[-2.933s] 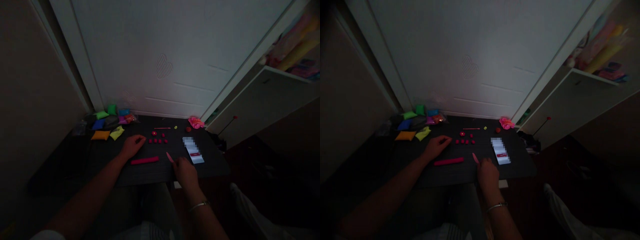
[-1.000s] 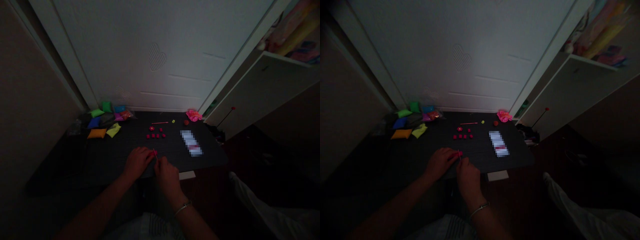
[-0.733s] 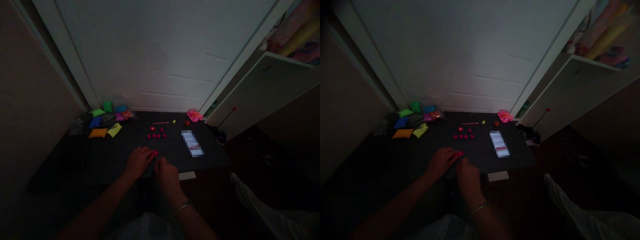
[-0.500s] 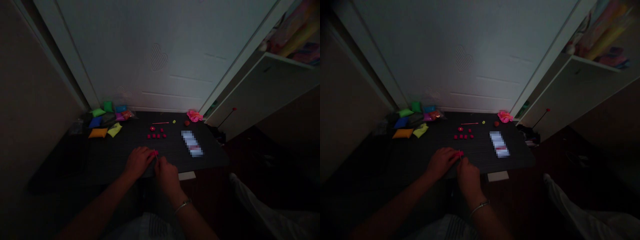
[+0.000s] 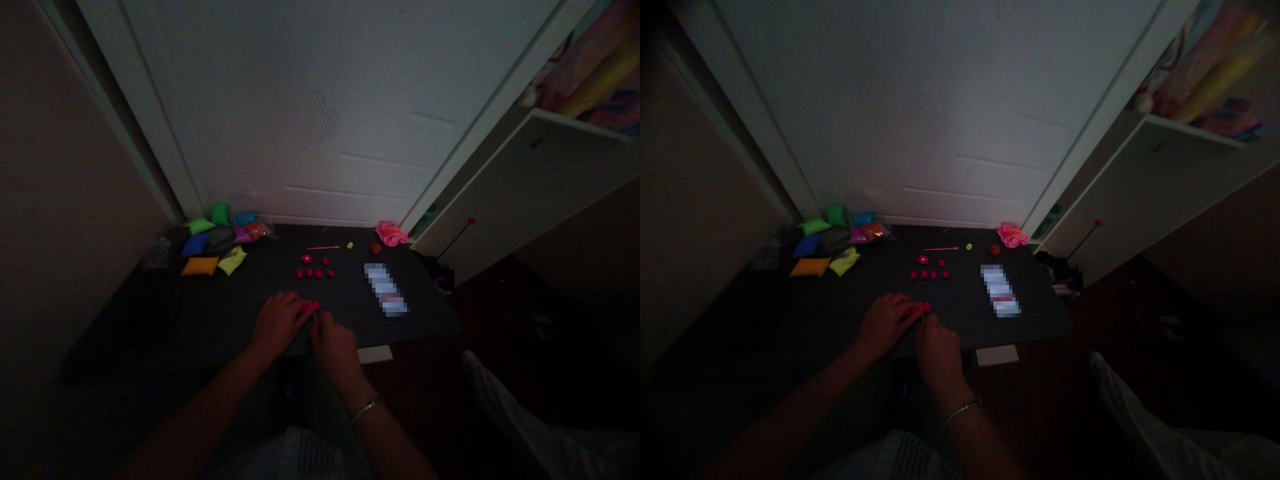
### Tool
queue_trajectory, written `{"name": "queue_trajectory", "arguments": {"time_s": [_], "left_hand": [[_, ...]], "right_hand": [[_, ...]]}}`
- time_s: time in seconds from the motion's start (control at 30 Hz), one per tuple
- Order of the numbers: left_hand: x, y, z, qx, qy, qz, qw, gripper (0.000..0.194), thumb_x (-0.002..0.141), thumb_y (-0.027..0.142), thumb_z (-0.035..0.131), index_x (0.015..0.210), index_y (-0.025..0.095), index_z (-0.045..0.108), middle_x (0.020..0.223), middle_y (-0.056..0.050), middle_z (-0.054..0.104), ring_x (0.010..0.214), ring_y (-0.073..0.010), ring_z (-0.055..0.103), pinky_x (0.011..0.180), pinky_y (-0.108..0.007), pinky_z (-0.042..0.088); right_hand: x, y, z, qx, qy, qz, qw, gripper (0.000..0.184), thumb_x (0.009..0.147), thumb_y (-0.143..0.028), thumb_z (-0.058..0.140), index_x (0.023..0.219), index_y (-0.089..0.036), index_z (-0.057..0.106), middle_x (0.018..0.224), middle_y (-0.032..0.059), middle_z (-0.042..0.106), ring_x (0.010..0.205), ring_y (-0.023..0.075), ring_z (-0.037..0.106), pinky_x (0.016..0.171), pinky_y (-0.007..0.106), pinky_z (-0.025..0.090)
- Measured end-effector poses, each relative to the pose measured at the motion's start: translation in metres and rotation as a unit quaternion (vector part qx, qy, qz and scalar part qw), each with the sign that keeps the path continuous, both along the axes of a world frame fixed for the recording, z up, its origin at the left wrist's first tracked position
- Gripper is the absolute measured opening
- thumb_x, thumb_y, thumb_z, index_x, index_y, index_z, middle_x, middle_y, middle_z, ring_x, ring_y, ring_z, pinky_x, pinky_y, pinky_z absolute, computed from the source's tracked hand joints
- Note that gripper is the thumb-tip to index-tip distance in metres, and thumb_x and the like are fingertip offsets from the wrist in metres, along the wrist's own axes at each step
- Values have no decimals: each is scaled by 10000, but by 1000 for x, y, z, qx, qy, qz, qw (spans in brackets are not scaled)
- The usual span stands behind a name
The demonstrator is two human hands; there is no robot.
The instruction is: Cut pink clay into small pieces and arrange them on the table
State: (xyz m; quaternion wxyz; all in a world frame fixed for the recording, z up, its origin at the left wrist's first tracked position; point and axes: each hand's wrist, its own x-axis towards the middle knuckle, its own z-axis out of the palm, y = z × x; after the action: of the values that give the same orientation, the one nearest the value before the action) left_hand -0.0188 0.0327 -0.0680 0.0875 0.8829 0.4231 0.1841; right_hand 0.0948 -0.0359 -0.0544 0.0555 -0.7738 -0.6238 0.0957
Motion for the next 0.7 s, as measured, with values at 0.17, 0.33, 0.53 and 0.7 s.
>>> {"name": "queue_trajectory", "arguments": {"time_s": [0.17, 0.33, 0.53, 0.7], "left_hand": [[1, -1, 2, -6, 8, 7, 1000, 217, 836, 332, 452, 947, 266, 627, 871, -14, 594, 784, -172, 498, 663, -306, 335], [1, -2, 3, 1, 15, 14, 1000, 220, 839, 344, 441, 926, 265, 627, 870, -16, 593, 794, -177, 498, 669, -306, 333], [2, -3, 5, 3, 7, 28, 1000, 213, 831, 340, 439, 876, 253, 629, 840, -18, 586, 786, -178, 504, 683, -305, 339], [1, -4, 5, 0, 3, 54, 999, 205, 818, 317, 449, 888, 232, 622, 856, -30, 584, 796, -179, 514, 691, -305, 354]], "right_hand": [[-1, 8, 5, 3, -10, 4, 1000, 143, 869, -213, 357, 871, -157, 489, 728, 77, 663, 656, 184, 651, 537, 230, 397], [-1, 4, 4, 3, -26, 4, 1000, 144, 879, -216, 347, 872, -162, 481, 716, 75, 664, 632, 178, 647, 519, 225, 388], [4, -9, 1, -2, -21, -10, 1000, 116, 873, -202, 362, 856, -168, 472, 672, 50, 657, 606, 174, 644, 476, 217, 341], [12, -15, -5, 46, 25, -28, 998, 118, 870, -229, 381, 826, -179, 478, 676, 26, 654, 585, 150, 628, 466, 209, 308]]}}
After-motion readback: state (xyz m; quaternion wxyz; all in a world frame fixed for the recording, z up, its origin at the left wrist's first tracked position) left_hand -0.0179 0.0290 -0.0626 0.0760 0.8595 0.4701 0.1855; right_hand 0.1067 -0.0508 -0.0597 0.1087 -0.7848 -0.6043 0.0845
